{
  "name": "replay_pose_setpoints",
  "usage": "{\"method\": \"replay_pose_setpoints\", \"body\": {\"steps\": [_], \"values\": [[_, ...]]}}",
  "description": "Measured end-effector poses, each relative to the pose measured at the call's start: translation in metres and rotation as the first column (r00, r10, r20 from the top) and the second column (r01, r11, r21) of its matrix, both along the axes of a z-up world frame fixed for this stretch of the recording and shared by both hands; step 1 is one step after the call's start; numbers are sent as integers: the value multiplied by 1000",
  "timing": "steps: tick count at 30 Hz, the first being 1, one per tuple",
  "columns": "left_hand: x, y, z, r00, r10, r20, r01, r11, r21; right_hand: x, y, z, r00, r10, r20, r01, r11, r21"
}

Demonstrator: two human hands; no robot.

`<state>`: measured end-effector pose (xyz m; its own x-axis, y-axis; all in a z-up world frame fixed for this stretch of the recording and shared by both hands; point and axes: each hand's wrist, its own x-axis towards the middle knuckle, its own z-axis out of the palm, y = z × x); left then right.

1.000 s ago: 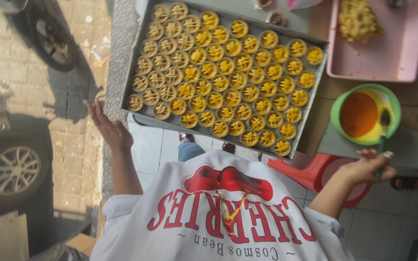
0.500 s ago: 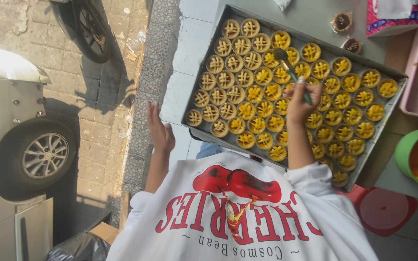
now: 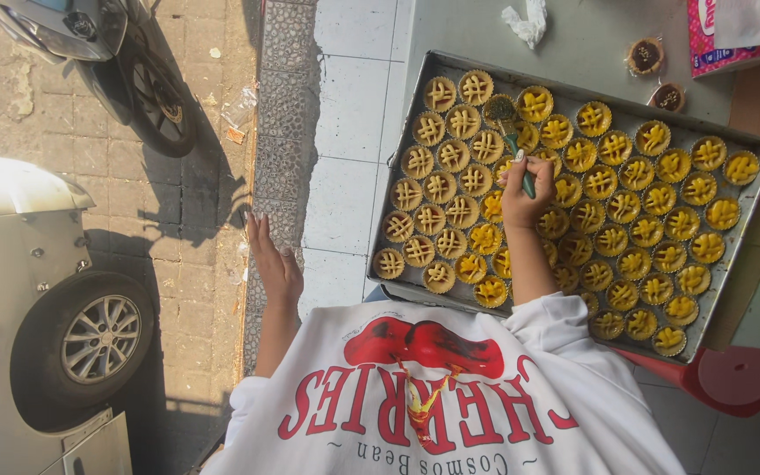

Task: The person applies an egg wash to several small pastries on a large metal tray using a brush.

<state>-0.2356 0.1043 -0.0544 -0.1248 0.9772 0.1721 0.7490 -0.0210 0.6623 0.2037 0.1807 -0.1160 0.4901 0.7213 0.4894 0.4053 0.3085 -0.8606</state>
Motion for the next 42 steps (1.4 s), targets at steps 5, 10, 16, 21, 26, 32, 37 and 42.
{"method": "replay_pose_setpoints", "body": {"steps": [5, 10, 16, 21, 26, 32, 37, 42], "values": [[3, 18, 6, 1000, -27, -3, 27, 1000, -15, -1, -16, -1, 998, 3, 61, -2, 1000, -5], [3, 29, -1, 998, -67, -4, 67, 997, 30, 2, -27, 4, 995, -45, 93, 44, 999, 15], [1, 35, -2, 996, -87, -20, 88, 995, 51, 15, -31, 4, 991, -36, 132, 33, 999, 30], [-2, 32, 5, 997, -74, -26, 75, 996, 47, 14, -43, 9, 994, -3, 107, 1, 1000, 17], [-7, 28, 1, 997, -70, -13, 71, 996, 51, -6, -66, 4, 998, 53, 43, -50, 997, -65], [-7, 25, 3, 998, -60, -20, 61, 997, 40, -17, -76, 10, 996, 33, 80, -32, 999, -12], [-6, 25, -1, 998, -62, -26, 64, 997, 51, -12, -85, 11, 989, 40, 140, -38, 999, -22], [-4, 19, 2, 998, -59, -19, 60, 997, 44, -12, -105, 23, 998, 28, 48, -25, 998, -57]]}}
